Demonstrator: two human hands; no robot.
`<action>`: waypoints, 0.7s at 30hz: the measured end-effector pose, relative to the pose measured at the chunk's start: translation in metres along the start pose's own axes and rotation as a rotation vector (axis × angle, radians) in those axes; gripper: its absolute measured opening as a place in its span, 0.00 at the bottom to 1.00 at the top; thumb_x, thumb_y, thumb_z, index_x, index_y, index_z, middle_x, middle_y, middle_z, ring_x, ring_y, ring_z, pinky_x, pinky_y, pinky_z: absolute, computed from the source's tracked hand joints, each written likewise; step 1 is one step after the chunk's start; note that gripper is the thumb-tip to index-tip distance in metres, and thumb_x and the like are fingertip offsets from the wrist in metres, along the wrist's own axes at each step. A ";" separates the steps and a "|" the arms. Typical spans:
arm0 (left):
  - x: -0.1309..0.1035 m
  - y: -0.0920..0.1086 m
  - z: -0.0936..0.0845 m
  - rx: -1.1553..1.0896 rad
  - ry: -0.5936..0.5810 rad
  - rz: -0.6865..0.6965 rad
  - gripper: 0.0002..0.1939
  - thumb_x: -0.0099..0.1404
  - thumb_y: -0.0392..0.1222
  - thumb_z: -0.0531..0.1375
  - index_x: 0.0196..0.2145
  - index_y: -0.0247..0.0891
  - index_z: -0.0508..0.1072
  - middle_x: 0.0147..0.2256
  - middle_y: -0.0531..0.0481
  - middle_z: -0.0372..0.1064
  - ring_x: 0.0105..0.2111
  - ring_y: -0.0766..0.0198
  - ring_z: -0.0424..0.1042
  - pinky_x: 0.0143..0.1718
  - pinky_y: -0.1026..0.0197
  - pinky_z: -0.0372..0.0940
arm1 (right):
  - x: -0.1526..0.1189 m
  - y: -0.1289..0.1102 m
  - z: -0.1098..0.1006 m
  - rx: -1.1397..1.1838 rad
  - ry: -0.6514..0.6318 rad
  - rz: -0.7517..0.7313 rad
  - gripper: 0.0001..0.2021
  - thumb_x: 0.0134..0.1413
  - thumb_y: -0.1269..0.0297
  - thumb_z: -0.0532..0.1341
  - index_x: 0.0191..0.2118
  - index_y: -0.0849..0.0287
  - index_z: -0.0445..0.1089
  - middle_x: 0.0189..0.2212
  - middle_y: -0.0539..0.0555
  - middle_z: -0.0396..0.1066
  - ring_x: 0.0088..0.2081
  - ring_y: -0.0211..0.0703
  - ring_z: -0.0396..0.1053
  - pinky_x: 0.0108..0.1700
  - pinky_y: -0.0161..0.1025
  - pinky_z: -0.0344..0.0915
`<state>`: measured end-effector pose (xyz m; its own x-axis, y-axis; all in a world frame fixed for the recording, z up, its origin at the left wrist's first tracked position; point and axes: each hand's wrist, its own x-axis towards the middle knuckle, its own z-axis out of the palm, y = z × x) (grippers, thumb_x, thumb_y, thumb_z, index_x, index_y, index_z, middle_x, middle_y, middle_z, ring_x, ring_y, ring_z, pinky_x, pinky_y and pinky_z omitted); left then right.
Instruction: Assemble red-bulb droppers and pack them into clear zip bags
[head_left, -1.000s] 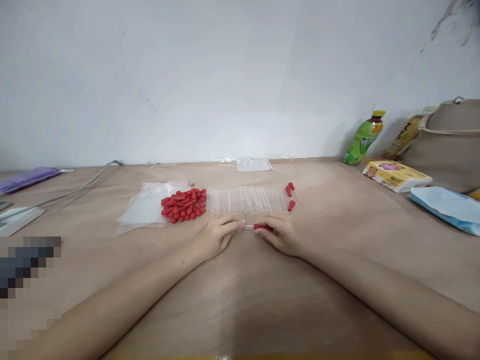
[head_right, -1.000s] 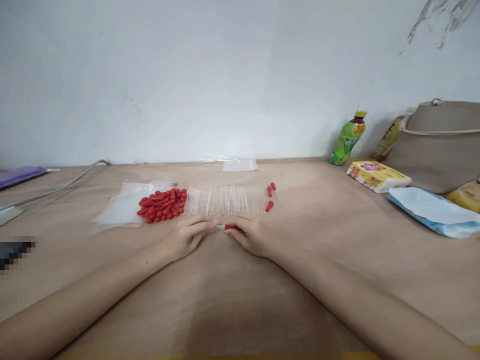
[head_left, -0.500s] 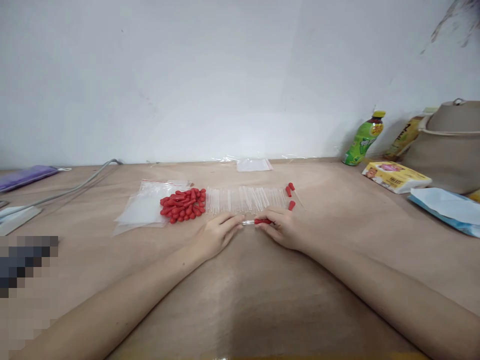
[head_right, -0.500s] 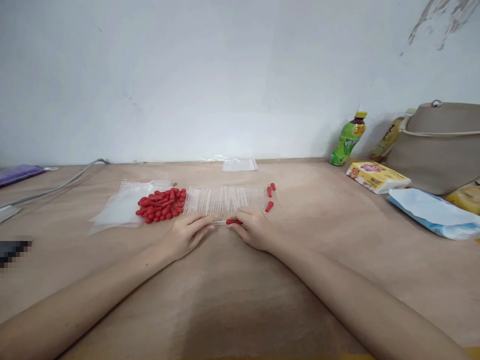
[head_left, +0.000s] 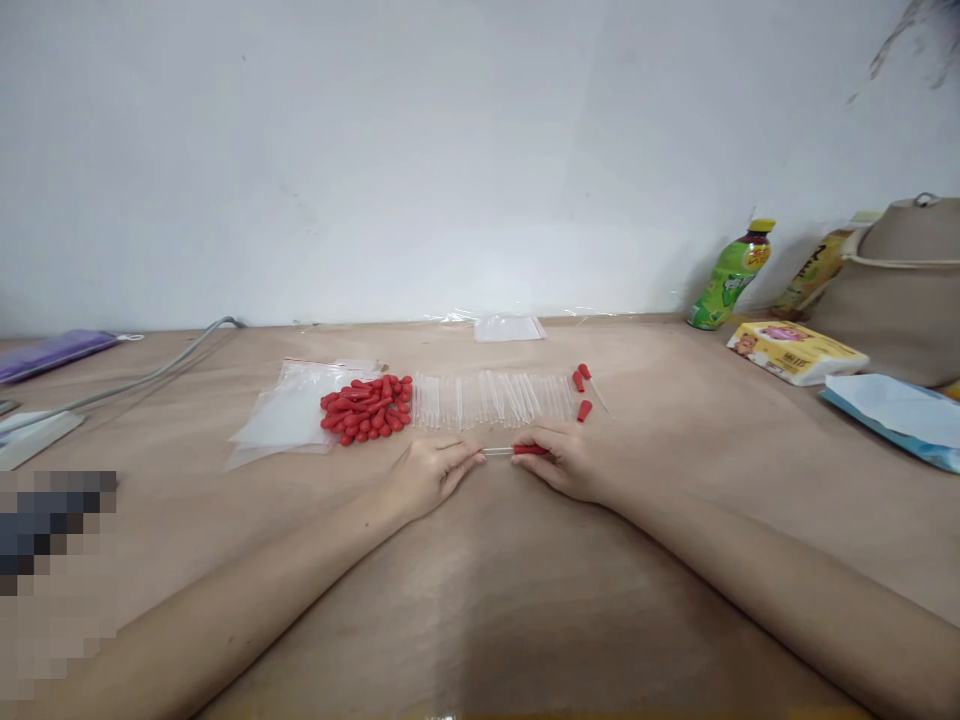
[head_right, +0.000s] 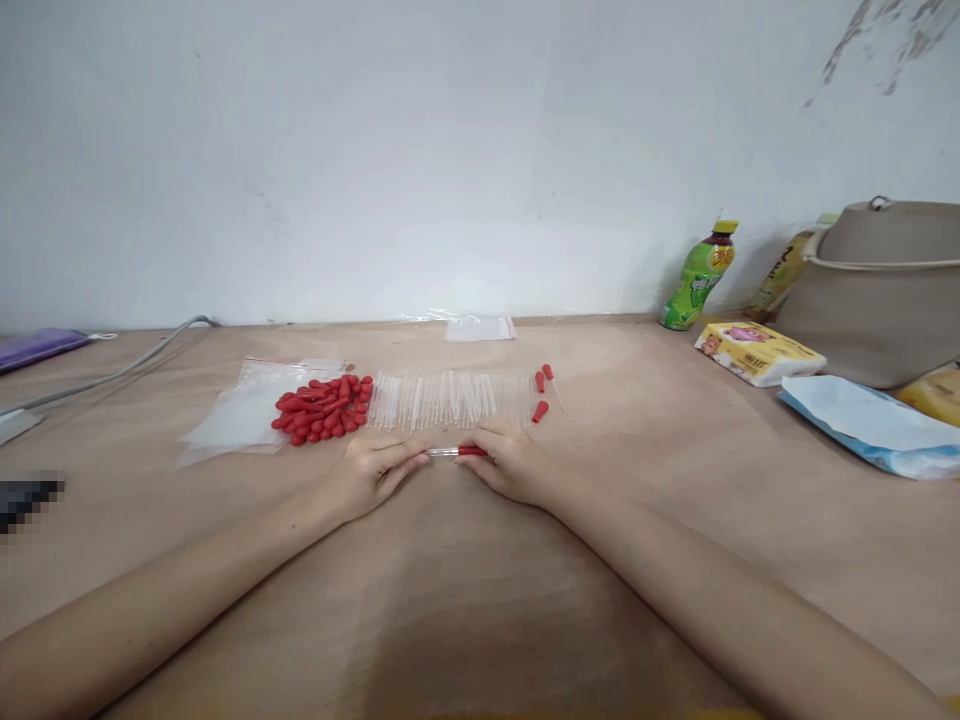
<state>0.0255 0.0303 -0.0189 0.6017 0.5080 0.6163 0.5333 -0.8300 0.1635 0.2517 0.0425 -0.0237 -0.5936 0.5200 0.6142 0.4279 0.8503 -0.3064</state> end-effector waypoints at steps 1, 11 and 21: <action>0.000 0.000 0.000 0.000 -0.001 0.000 0.10 0.65 0.37 0.53 0.39 0.34 0.73 0.28 0.48 0.72 0.26 0.67 0.70 0.28 0.67 0.65 | 0.000 0.000 0.001 0.002 0.007 -0.009 0.04 0.53 0.68 0.56 0.35 0.59 0.67 0.28 0.53 0.68 0.30 0.38 0.65 0.31 0.35 0.64; 0.000 -0.001 0.000 -0.002 -0.019 -0.029 0.10 0.65 0.38 0.53 0.40 0.34 0.72 0.27 0.49 0.71 0.25 0.67 0.69 0.27 0.66 0.64 | 0.007 -0.001 -0.001 0.061 0.021 -0.009 0.05 0.53 0.68 0.56 0.35 0.59 0.68 0.28 0.54 0.68 0.31 0.39 0.66 0.33 0.36 0.64; 0.003 0.006 -0.004 -0.077 -0.066 -0.079 0.22 0.61 0.45 0.57 0.52 0.37 0.61 0.36 0.47 0.68 0.28 0.67 0.66 0.31 0.64 0.64 | 0.025 -0.002 -0.011 0.751 0.360 0.475 0.15 0.46 0.62 0.62 0.42 0.54 0.63 0.28 0.47 0.63 0.31 0.34 0.65 0.36 0.35 0.64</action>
<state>0.0283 0.0258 -0.0129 0.5988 0.5848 0.5472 0.5348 -0.8005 0.2704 0.2435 0.0526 0.0001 -0.1720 0.8744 0.4536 -0.0533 0.4516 -0.8906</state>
